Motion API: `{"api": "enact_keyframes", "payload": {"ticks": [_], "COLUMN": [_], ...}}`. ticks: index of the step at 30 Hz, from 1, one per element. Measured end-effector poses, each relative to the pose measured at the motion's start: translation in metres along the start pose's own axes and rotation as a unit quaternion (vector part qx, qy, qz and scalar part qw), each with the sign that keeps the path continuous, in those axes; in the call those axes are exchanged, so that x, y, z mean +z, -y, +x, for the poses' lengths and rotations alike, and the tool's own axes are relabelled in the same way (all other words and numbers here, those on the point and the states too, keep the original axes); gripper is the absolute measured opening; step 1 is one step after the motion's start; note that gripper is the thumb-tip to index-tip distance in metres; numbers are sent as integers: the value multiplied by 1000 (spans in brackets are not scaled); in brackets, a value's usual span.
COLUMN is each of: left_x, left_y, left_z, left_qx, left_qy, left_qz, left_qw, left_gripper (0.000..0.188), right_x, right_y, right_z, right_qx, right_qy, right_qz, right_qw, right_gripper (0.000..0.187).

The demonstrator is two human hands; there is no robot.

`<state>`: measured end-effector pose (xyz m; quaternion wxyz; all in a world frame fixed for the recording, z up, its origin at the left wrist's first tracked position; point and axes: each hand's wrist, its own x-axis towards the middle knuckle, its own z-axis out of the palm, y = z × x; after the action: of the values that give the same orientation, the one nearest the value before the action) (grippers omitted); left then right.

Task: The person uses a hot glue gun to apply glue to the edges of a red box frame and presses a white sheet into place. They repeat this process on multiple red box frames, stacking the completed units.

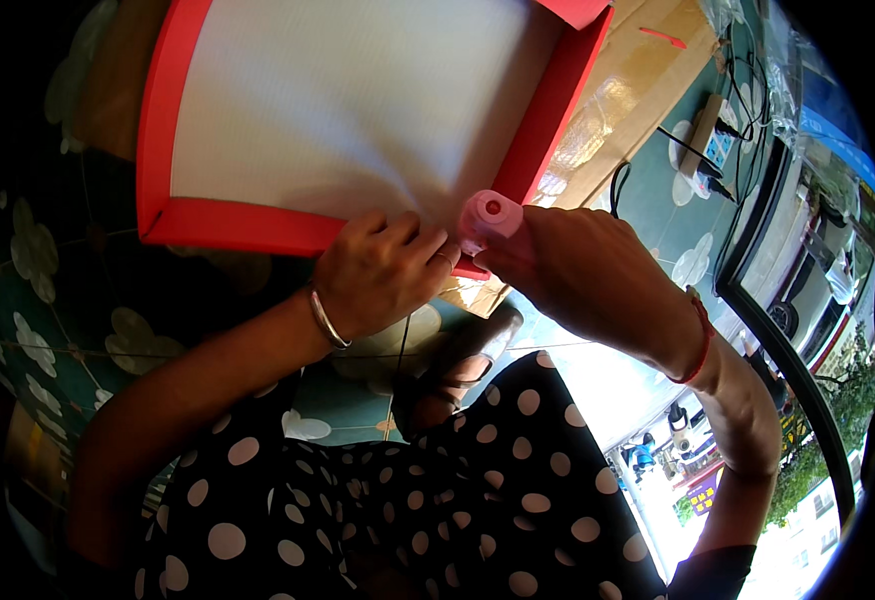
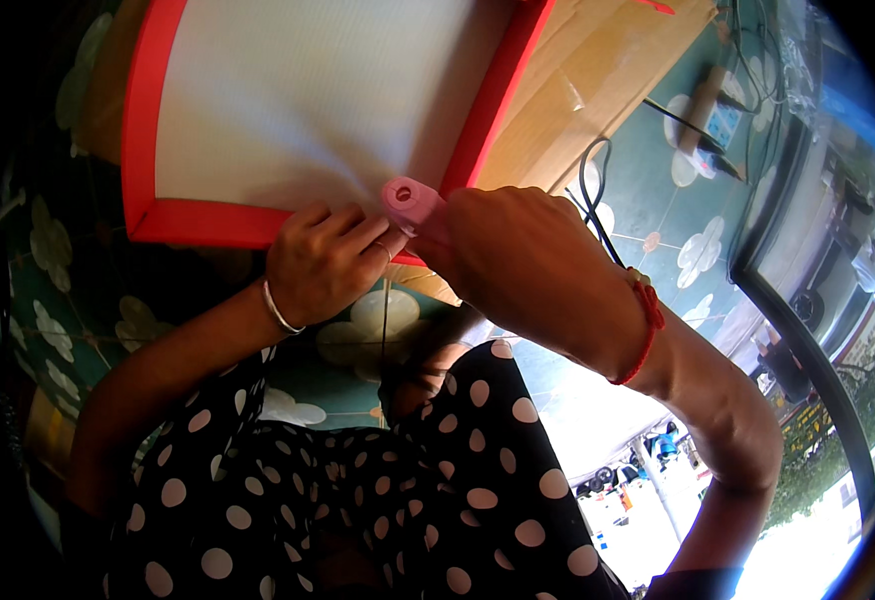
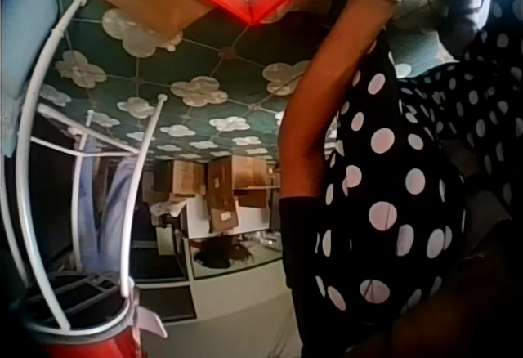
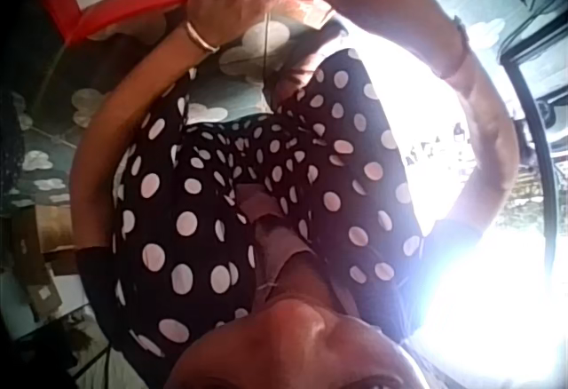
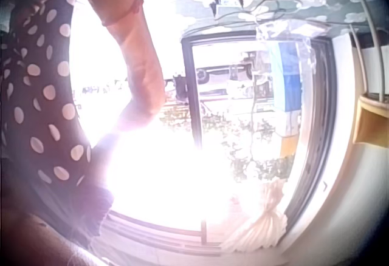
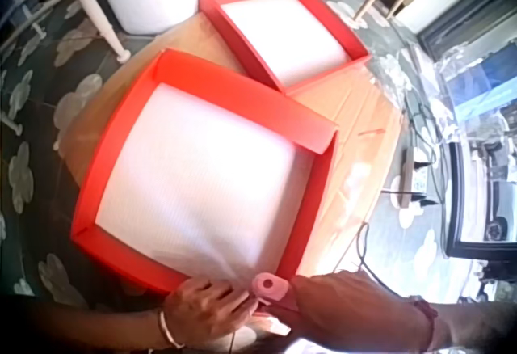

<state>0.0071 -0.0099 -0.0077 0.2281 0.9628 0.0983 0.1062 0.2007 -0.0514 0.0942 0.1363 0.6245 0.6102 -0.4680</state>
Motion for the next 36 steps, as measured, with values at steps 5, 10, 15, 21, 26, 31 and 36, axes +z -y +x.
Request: {"api": "enact_keyframes", "payload": {"ticks": [5, 10, 15, 21, 26, 31, 36], "left_x": [1, 1, 0, 2, 2, 0, 3], "left_y": [0, 0, 0, 0, 0, 0, 0], "left_z": [-1, -1, -1, -2, -2, -1, -1], "left_qx": [-3, 2, -2, -1, -1, -4, -2], "left_qy": [-4, 9, 6, 3, -4, -7, -14], "left_qz": [-9, 2, -6, -12, -8, -15, -15], "left_qw": [1000, 1000, 1000, 1000, 1000, 1000, 1000], "left_gripper": [22, 23, 21, 18, 14, 12, 9], "right_x": [-6, -8, -8, -11, -17, -18, -13], "right_y": [5, 6, 4, 2, -2, -6, -3], "right_z": [-6, -8, -7, -5, -6, -8, -11], "right_qx": [6, 29, 3, -80, -141, -128, -123], "right_qy": [2, 10, 1, -12, -19, -2, -38], "right_qz": [37, 61, 58, -13, -97, -55, -43], "right_qw": [999, 998, 998, 997, 985, 990, 991], "right_gripper": [33, 35, 35, 21, 17, 16, 18]}}
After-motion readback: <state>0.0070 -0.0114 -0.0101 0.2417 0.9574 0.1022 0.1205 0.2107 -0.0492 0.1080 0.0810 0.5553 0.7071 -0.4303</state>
